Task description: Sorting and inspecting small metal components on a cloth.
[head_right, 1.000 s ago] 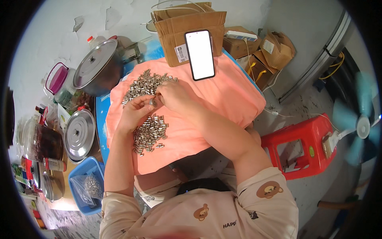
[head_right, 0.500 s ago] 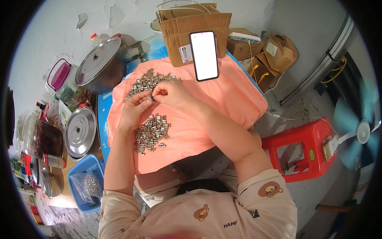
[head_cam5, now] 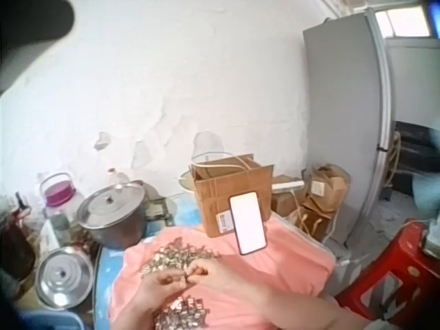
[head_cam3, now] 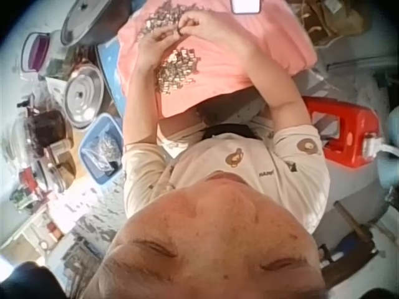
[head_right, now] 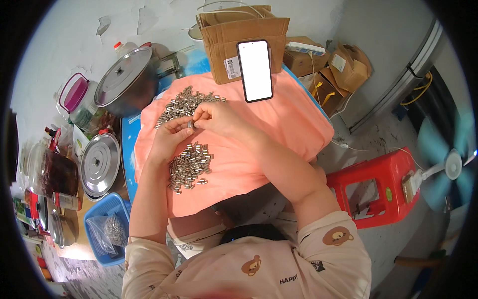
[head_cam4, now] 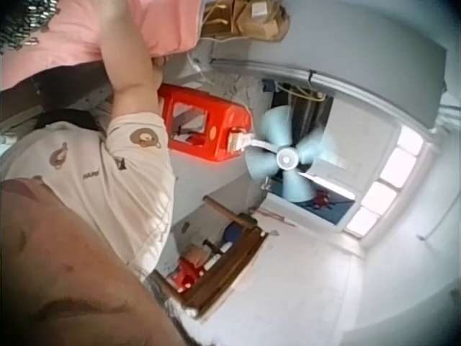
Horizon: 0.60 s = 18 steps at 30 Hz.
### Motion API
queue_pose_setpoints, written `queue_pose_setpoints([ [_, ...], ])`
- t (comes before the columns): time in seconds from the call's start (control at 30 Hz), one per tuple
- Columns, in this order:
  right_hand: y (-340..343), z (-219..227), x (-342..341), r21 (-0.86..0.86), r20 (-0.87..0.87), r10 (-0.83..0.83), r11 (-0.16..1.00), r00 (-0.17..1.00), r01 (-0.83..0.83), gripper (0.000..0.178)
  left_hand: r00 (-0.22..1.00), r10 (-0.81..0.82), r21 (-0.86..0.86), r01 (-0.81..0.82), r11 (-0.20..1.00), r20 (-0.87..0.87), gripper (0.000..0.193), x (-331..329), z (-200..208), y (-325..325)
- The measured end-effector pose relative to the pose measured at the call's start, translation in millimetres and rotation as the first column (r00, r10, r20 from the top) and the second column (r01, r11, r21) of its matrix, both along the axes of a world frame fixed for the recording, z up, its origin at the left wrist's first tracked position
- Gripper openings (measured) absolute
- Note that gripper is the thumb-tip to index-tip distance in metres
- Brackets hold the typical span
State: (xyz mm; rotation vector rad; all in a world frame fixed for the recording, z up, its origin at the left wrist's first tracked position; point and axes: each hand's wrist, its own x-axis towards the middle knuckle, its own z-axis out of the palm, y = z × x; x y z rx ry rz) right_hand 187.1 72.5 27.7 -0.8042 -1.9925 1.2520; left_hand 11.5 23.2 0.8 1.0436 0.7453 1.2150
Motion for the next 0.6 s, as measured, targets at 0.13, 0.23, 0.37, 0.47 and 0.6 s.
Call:
queue_pose_setpoints([
  [0.13,11.9,-6.1,7.3,-0.069,-0.029,-0.059,0.996,0.998,0.057,0.008,0.990,-0.050,-0.001,0.050,0.999,-0.132,0.030,1.6,2.3,-2.4],
  [0.23,21.7,-17.8,10.7,0.234,0.035,-0.258,0.942,0.966,0.243,0.009,0.955,-0.048,0.021,0.056,0.998,-0.293,0.030,9.0,6.4,-3.8],
  [0.37,15.7,-21.9,3.2,0.742,0.207,-0.385,0.661,0.900,0.113,0.011,0.973,-0.025,0.017,0.030,0.999,-0.230,0.029,5.9,5.1,-3.9],
  [0.47,16.5,-23.3,2.3,0.759,0.252,-0.428,0.644,0.868,0.097,0.009,0.974,-0.017,0.025,0.023,0.999,-0.224,0.029,7.7,5.3,-2.9],
  [0.6,14.1,-18.9,0.5,0.763,0.220,-0.413,0.637,0.884,0.108,0.008,0.981,-0.015,0.051,0.025,0.998,-0.194,0.029,7.6,5.3,-2.9],
])
